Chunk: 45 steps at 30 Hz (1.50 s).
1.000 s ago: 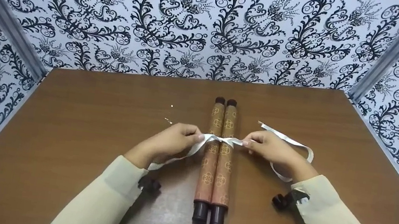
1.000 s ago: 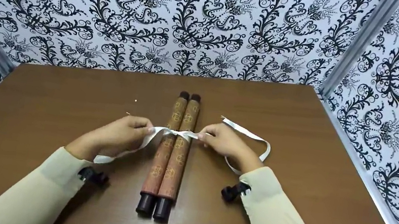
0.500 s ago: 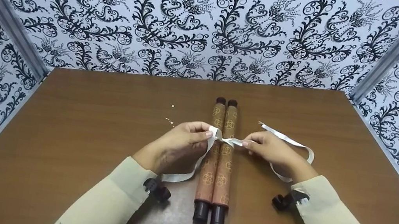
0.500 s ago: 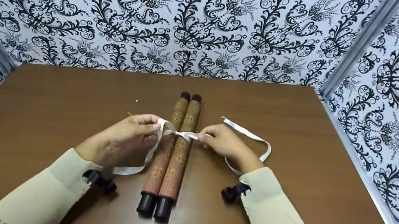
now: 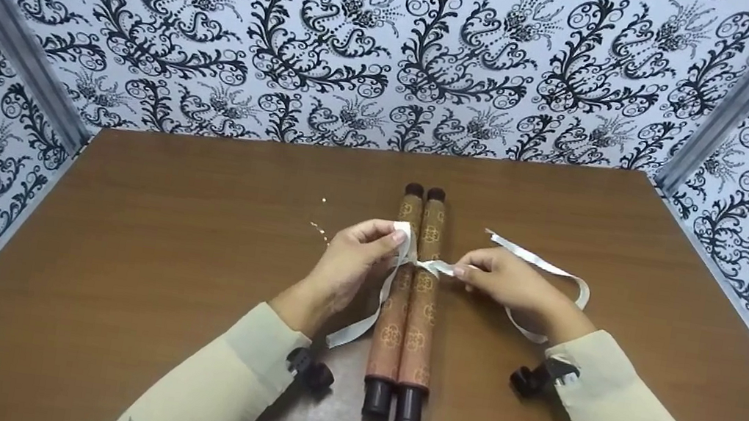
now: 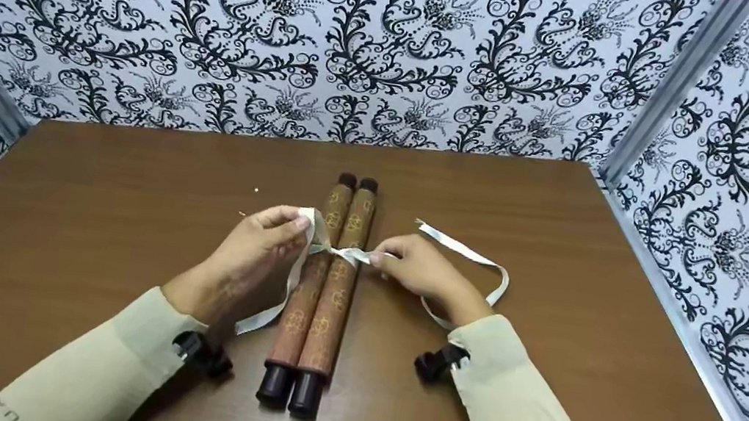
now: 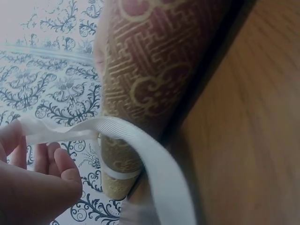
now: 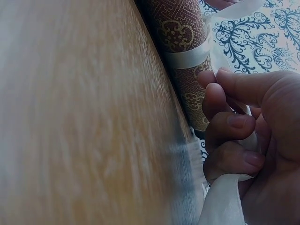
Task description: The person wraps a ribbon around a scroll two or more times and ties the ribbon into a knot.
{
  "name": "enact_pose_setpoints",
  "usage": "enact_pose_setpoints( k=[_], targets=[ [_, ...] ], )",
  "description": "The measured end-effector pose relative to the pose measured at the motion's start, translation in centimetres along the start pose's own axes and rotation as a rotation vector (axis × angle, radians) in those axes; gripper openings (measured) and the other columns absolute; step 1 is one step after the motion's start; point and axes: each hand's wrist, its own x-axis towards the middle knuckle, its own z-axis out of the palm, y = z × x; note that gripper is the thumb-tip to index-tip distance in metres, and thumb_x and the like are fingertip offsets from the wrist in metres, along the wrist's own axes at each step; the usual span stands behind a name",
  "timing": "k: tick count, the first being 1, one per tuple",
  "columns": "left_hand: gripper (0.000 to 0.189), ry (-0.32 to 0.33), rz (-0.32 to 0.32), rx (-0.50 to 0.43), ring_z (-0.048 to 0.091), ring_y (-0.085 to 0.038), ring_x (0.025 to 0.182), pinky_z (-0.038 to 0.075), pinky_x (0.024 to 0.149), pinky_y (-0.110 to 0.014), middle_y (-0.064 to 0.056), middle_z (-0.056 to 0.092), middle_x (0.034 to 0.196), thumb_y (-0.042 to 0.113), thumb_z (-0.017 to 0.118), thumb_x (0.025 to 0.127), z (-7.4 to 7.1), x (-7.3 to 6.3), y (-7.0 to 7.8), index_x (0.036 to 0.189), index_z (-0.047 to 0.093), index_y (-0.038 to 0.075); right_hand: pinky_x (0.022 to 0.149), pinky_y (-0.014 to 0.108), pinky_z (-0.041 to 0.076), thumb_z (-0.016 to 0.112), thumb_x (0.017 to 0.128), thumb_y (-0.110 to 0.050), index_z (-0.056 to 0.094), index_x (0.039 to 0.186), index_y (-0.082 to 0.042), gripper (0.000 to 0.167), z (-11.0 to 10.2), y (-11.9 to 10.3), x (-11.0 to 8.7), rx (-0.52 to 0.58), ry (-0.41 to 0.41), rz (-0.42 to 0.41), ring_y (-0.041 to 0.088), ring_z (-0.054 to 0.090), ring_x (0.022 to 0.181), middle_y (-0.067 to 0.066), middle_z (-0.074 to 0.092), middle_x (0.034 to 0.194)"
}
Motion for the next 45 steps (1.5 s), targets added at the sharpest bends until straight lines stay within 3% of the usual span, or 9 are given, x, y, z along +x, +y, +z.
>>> enact_pose_setpoints(
  k=[4, 9, 13, 18, 24, 29, 37, 41, 45],
  targets=[
    [0.003, 0.062, 0.009, 0.006, 0.058, -0.009, 0.074, 0.051, 0.071, -0.024, 0.004, 0.064, 0.080, 0.007, 0.072, 0.096, 0.3, 0.1, -0.4, 0.095, 0.073, 0.004, 0.059, 0.022, 0.040, 0.064, 0.103, -0.019, 0.075, 0.097, -0.004, 0.019, 0.1, 0.0, 0.1, 0.012, -0.002, 0.009, 0.007, 0.048, 0.063, 0.002, 0.061, 0.074],
    [0.009, 0.126, 0.027, 0.089, 0.064, -0.008, 0.070, 0.052, 0.065, -0.020, 0.002, 0.071, 0.079, 0.003, 0.075, 0.092, 0.5, 0.3, -0.5, 0.093, 0.067, 0.002, 0.058, 0.022, 0.039, 0.064, 0.103, -0.020, 0.073, 0.094, -0.003, 0.021, 0.3, -0.1, 0.1, 0.002, -0.013, -0.017, 0.006, 0.047, 0.062, 0.000, 0.060, 0.073],
    [0.016, 0.098, 0.039, 0.072, 0.072, -0.009, 0.076, 0.057, 0.068, -0.021, -0.004, 0.077, 0.085, -0.001, 0.074, 0.091, 0.7, 0.6, -0.6, 0.100, 0.061, 0.002, 0.058, 0.021, 0.039, 0.063, 0.104, -0.019, 0.073, 0.094, -0.004, 0.021, 0.3, -0.2, 0.0, -0.012, -0.007, -0.024, 0.005, 0.046, 0.062, 0.000, 0.061, 0.073],
    [0.023, 0.063, 0.010, 0.040, 0.074, -0.010, 0.084, 0.058, 0.077, -0.022, -0.006, 0.079, 0.095, 0.002, 0.071, 0.095, 0.8, 0.8, -0.4, 0.117, 0.067, -0.005, 0.060, 0.021, 0.040, 0.064, 0.103, -0.018, 0.074, 0.096, -0.002, 0.020, 0.3, -0.4, -0.1, 0.029, -0.010, -0.017, 0.006, 0.048, 0.064, 0.005, 0.062, 0.075],
    [0.018, 0.065, -0.045, -0.046, 0.073, -0.011, 0.081, 0.058, 0.076, -0.023, -0.008, 0.077, 0.092, 0.004, 0.067, 0.099, 0.4, 1.1, -0.8, 0.112, 0.067, -0.008, 0.055, 0.023, 0.045, 0.063, 0.104, -0.022, 0.073, 0.097, -0.002, 0.024, 0.1, -0.6, -0.3, 0.041, -0.044, 0.018, 0.010, 0.053, 0.060, 0.007, 0.063, 0.074],
    [0.014, 0.073, -0.063, -0.041, 0.072, -0.011, 0.079, 0.057, 0.074, -0.022, -0.010, 0.074, 0.094, 0.005, 0.066, 0.100, 0.2, 1.1, -1.0, 0.109, 0.066, -0.005, 0.061, 0.023, 0.049, 0.063, 0.105, -0.024, 0.075, 0.102, -0.002, 0.025, -0.1, -0.5, -0.3, -0.003, -0.046, 0.008, 0.015, 0.062, 0.072, 0.010, 0.069, 0.079],
    [0.015, 0.069, -0.084, -0.029, 0.069, -0.010, 0.079, 0.054, 0.071, -0.021, -0.006, 0.070, 0.092, 0.008, 0.064, 0.102, -0.2, 1.0, -1.5, 0.110, 0.064, -0.004, 0.063, 0.024, 0.050, 0.063, 0.105, -0.025, 0.075, 0.111, -0.004, 0.025, -0.8, -0.5, -0.5, -0.045, 0.016, 0.002, 0.018, 0.064, 0.076, 0.011, 0.072, 0.085],
    [0.008, 0.061, -0.076, -0.045, 0.068, -0.010, 0.079, 0.053, 0.072, -0.021, -0.007, 0.070, 0.092, 0.007, 0.063, 0.102, -0.2, 0.8, -1.5, 0.105, 0.064, 0.000, 0.077, 0.027, 0.052, 0.063, 0.104, -0.025, 0.074, 0.115, -0.004, 0.027, -2.0, -0.4, -0.7, -0.100, 0.112, 0.011, 0.017, 0.066, 0.084, 0.010, 0.075, 0.092],
    [0.008, 0.057, -0.071, -0.040, 0.068, -0.010, 0.079, 0.053, 0.072, -0.021, -0.007, 0.070, 0.092, 0.008, 0.063, 0.102, -0.1, 0.7, -1.3, 0.104, 0.064, 0.000, 0.086, 0.028, 0.054, 0.063, 0.105, -0.023, 0.072, 0.119, 0.001, 0.030, -3.5, 0.3, -1.1, -0.072, 0.202, 0.045, 0.019, 0.069, 0.091, 0.015, 0.075, 0.101]
  ],
)
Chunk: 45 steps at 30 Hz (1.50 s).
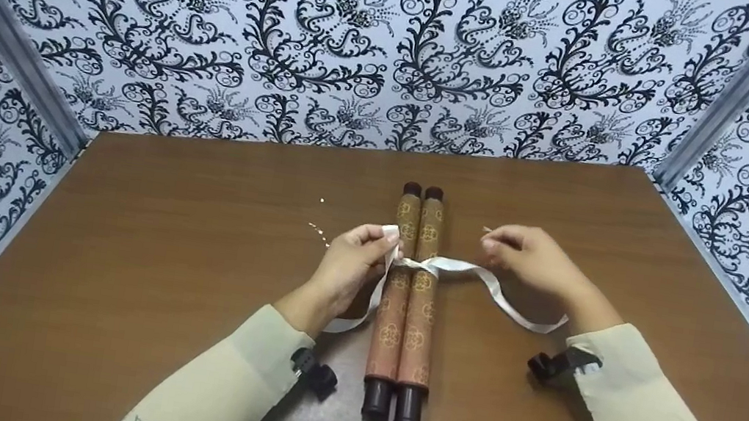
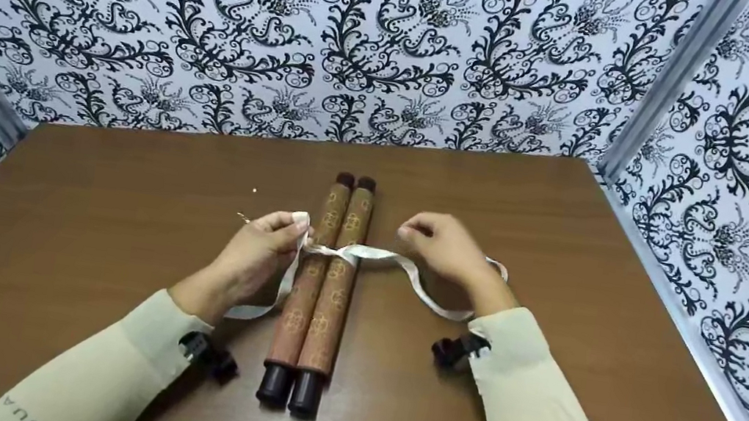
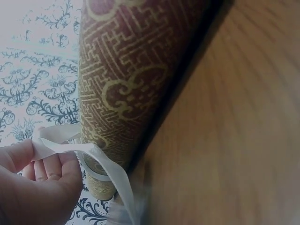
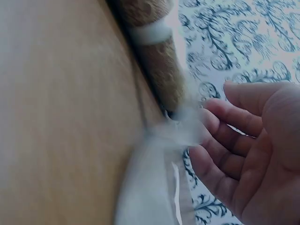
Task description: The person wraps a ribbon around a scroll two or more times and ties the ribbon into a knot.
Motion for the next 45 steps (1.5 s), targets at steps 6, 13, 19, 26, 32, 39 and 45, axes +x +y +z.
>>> enact_pose_setpoints(
  k=[6, 13, 19, 26, 32, 39, 45],
  targets=[
    [0.006, -0.003, -0.009, -0.004, 0.068, -0.010, 0.078, 0.054, 0.072, -0.022, -0.006, 0.068, 0.090, 0.007, 0.064, 0.102, 0.1, -0.1, 0.1, 0.103, 0.064, 0.001, 0.080, 0.026, 0.050, 0.062, 0.105, -0.022, 0.073, 0.119, -0.002, 0.027, -2.0, 1.6, -0.1, -0.073, 0.094, 0.059, 0.019, 0.064, 0.088, 0.018, 0.074, 0.101],
    [0.006, -0.010, -0.002, -0.003, 0.066, -0.010, 0.077, 0.052, 0.071, -0.021, -0.004, 0.067, 0.087, 0.007, 0.064, 0.101, 0.1, -0.1, 0.1, 0.095, 0.063, 0.005, 0.089, 0.044, 0.049, 0.066, 0.101, -0.018, 0.072, 0.118, 0.001, 0.026, -3.7, 3.3, -0.6, -0.223, 0.108, 0.103, 0.032, 0.065, 0.099, 0.020, 0.074, 0.110],
    [0.010, -0.026, -0.049, -0.032, 0.064, -0.008, 0.077, 0.052, 0.074, -0.022, -0.001, 0.068, 0.087, 0.006, 0.063, 0.102, 0.2, -0.5, 0.0, 0.092, 0.064, 0.009, 0.081, 0.043, 0.051, 0.073, 0.095, -0.018, 0.069, 0.112, 0.006, 0.030, -4.7, 4.4, -1.1, -0.318, 0.009, 0.173, 0.034, 0.066, 0.092, 0.022, 0.072, 0.103],
    [0.007, -0.043, -0.056, -0.054, 0.065, -0.009, 0.076, 0.053, 0.073, -0.021, -0.002, 0.068, 0.088, 0.005, 0.060, 0.103, 0.5, -0.6, -0.3, 0.096, 0.062, 0.005, 0.067, 0.034, 0.048, 0.075, 0.092, -0.016, 0.072, 0.097, 0.002, 0.018, -4.9, 5.0, -1.1, -0.379, -0.058, 0.216, 0.027, 0.062, 0.079, 0.014, 0.071, 0.089],
    [0.008, -0.037, -0.055, -0.036, 0.063, -0.007, 0.075, 0.051, 0.072, -0.020, 0.000, 0.069, 0.087, 0.007, 0.062, 0.102, 0.5, -0.7, -0.4, 0.094, 0.061, 0.007, 0.066, 0.033, 0.046, 0.068, 0.098, -0.015, 0.070, 0.091, -0.002, 0.015, -4.5, 5.1, -1.0, -0.364, -0.022, 0.196, 0.026, 0.060, 0.077, 0.012, 0.068, 0.085],
    [0.010, -0.038, -0.055, -0.053, 0.064, -0.008, 0.075, 0.051, 0.072, -0.021, -0.002, 0.068, 0.086, 0.007, 0.062, 0.102, 0.7, -0.9, -0.3, 0.093, 0.060, 0.007, 0.071, 0.024, 0.054, 0.063, 0.103, -0.016, 0.067, 0.105, 0.007, 0.024, -4.2, 4.5, -0.8, 0.020, 0.103, 0.202, 0.014, 0.066, 0.079, 0.010, 0.073, 0.089],
    [0.010, -0.030, -0.046, -0.058, 0.064, -0.008, 0.074, 0.052, 0.072, -0.022, -0.002, 0.066, 0.085, 0.006, 0.061, 0.103, 1.0, -1.0, -0.3, 0.093, 0.059, 0.006, 0.075, 0.020, 0.057, 0.062, 0.105, -0.021, 0.064, 0.111, 0.002, 0.023, -3.8, 3.9, -0.3, 0.413, 0.168, 0.257, 0.005, 0.068, 0.080, -0.006, 0.072, 0.086]
  ],
)
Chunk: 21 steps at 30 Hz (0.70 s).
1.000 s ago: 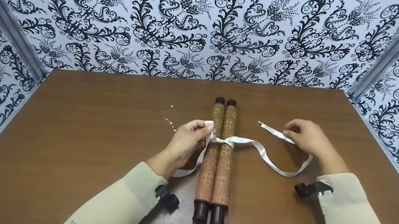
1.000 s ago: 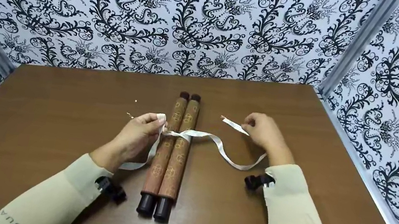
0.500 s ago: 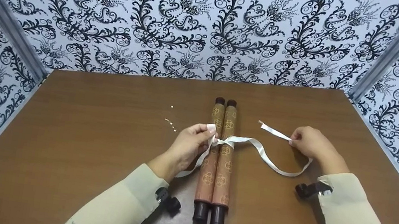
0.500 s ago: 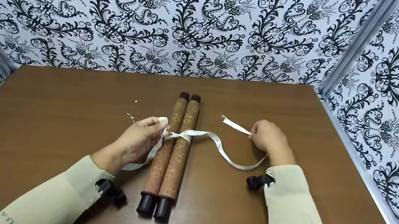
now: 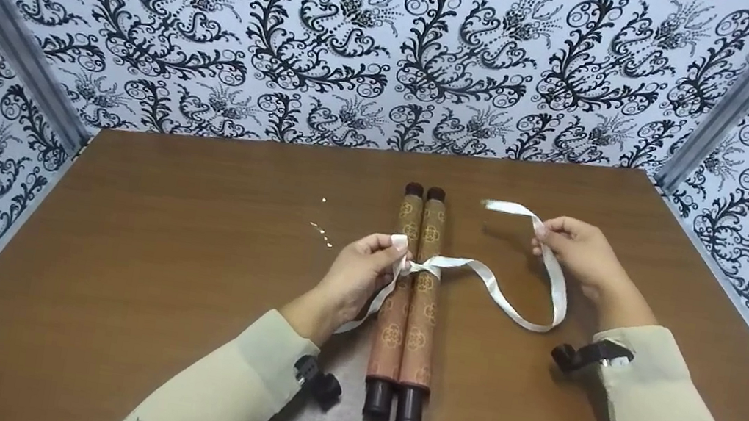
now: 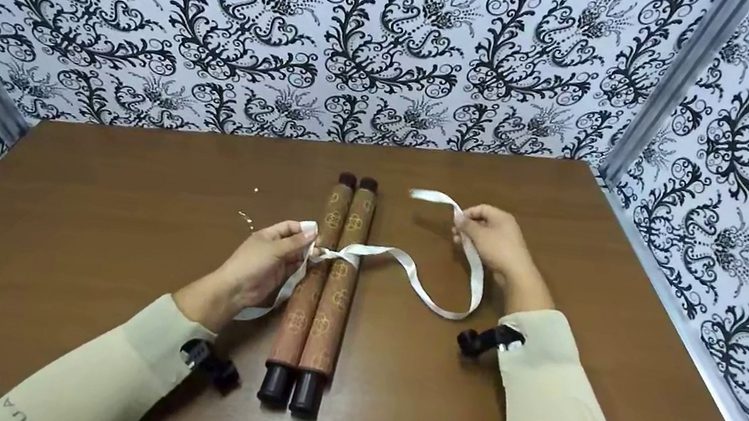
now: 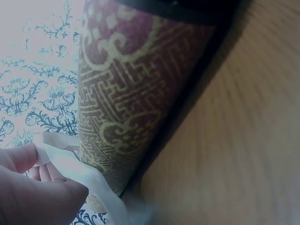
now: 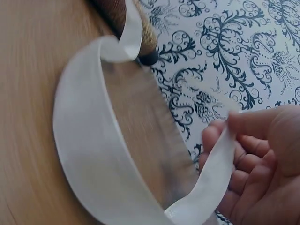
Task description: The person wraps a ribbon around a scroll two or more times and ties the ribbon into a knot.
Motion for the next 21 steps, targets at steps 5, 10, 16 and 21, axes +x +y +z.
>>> enact_pose_setpoints(
  k=[5, 10, 16, 21],
  targets=[
    [0.008, 0.029, 0.015, -0.003, 0.064, -0.007, 0.074, 0.050, 0.070, -0.020, -0.001, 0.066, 0.084, 0.006, 0.061, 0.103, 0.0, -0.2, 0.1, 0.095, 0.060, 0.006, 0.076, 0.022, 0.059, 0.062, 0.105, -0.018, 0.066, 0.100, -0.013, 0.008, 1.6, -2.0, 0.2, 0.241, -0.025, -0.011, 0.008, 0.067, 0.078, -0.004, 0.068, 0.085],
    [0.004, 0.044, 0.009, 0.000, 0.062, -0.007, 0.073, 0.047, 0.064, -0.018, -0.003, 0.067, 0.087, 0.008, 0.061, 0.102, 0.3, -0.5, 0.0, 0.102, 0.062, 0.003, 0.073, 0.023, 0.059, 0.065, 0.103, -0.015, 0.068, 0.100, -0.011, 0.005, 3.1, -5.1, 0.9, 0.345, -0.050, -0.037, 0.009, 0.065, 0.073, -0.001, 0.067, 0.086],
    [0.007, 0.035, 0.015, -0.008, 0.053, -0.005, 0.064, 0.042, 0.057, -0.018, 0.002, 0.064, 0.080, 0.007, 0.062, 0.101, 0.5, -0.6, -0.2, 0.094, 0.061, 0.008, 0.067, 0.021, 0.055, 0.067, 0.102, -0.020, 0.067, 0.109, -0.011, 0.012, 4.6, -9.0, 2.6, 0.246, -0.030, -0.053, 0.008, 0.060, 0.073, -0.002, 0.068, 0.090],
    [0.009, 0.026, 0.014, 0.005, 0.048, -0.005, 0.060, 0.037, 0.053, -0.019, 0.004, 0.058, 0.073, 0.008, 0.063, 0.101, 0.7, -0.6, -0.3, 0.093, 0.060, 0.009, 0.063, 0.019, 0.049, 0.067, 0.102, -0.027, 0.067, 0.115, -0.010, 0.021, 6.3, -11.8, 4.0, 0.145, -0.009, -0.064, 0.007, 0.056, 0.072, -0.003, 0.068, 0.092]
  ],
)
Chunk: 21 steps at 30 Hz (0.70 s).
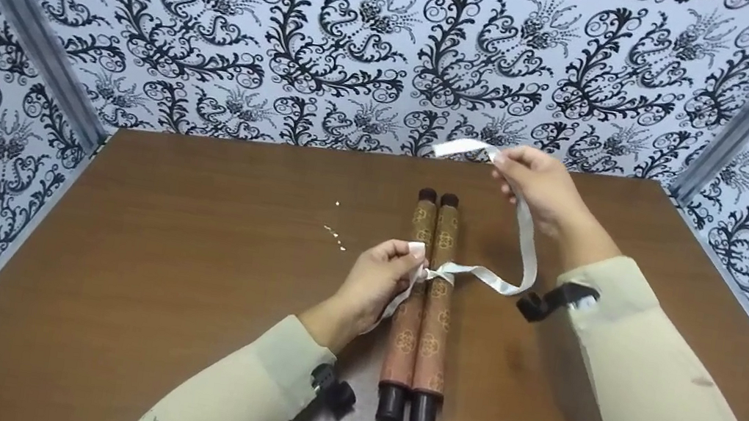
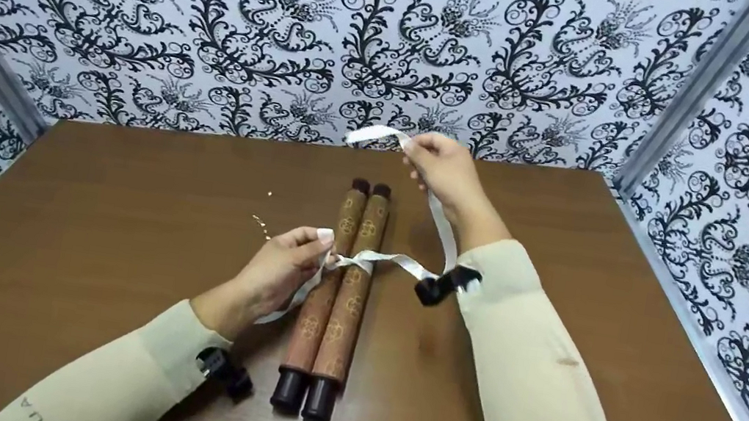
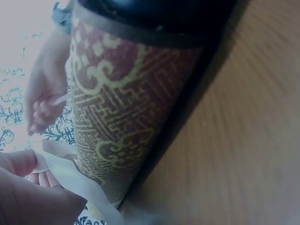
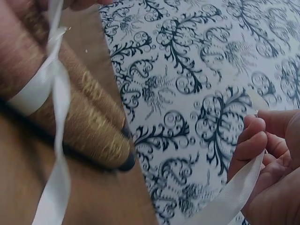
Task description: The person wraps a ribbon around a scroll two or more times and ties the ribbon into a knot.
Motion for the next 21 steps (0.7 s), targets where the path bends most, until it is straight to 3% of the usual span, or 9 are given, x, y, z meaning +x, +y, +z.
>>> enact_pose_setpoints(
  k=[7, 11, 15, 21],
  targets=[
    [0.007, 0.005, 0.007, 0.012, 0.056, -0.007, 0.067, 0.043, 0.059, -0.018, 0.003, 0.061, 0.076, 0.007, 0.063, 0.101, 0.2, 0.1, 0.0, 0.094, 0.062, 0.007, 0.065, 0.019, 0.048, 0.067, 0.102, -0.031, 0.067, 0.119, -0.011, 0.026, 2.7, -1.5, 1.5, -0.063, -0.043, -0.020, 0.008, 0.056, 0.073, -0.003, 0.068, 0.093],
    [0.007, 0.000, 0.001, 0.009, 0.055, -0.007, 0.063, 0.041, 0.054, -0.018, 0.002, 0.062, 0.076, 0.007, 0.063, 0.101, 0.1, 0.0, 0.0, 0.094, 0.062, 0.008, 0.065, 0.020, 0.048, 0.067, 0.102, -0.030, 0.069, 0.118, -0.009, 0.026, 4.1, -1.4, 2.1, -0.087, -0.071, -0.033, 0.009, 0.056, 0.072, 0.000, 0.069, 0.093],
    [0.006, 0.004, -0.002, 0.028, 0.053, -0.006, 0.061, 0.039, 0.051, -0.018, 0.002, 0.062, 0.074, 0.007, 0.064, 0.100, 0.1, 0.0, 0.0, 0.094, 0.063, 0.008, 0.066, 0.022, 0.049, 0.066, 0.102, -0.030, 0.071, 0.118, -0.010, 0.026, 5.6, -0.9, 2.6, -0.179, -0.110, -0.044, 0.009, 0.057, 0.074, 0.001, 0.069, 0.096],
    [0.003, 0.002, 0.013, 0.030, 0.062, -0.006, 0.070, 0.047, 0.061, -0.017, -0.002, 0.067, 0.083, 0.005, 0.065, 0.099, 0.1, 0.2, 0.0, 0.098, 0.064, 0.002, 0.069, 0.027, 0.052, 0.061, 0.105, -0.024, 0.072, 0.120, -0.013, 0.022, 8.3, 0.0, 2.9, -0.315, -0.199, -0.059, 0.013, 0.059, 0.076, 0.005, 0.068, 0.100]
  ],
)
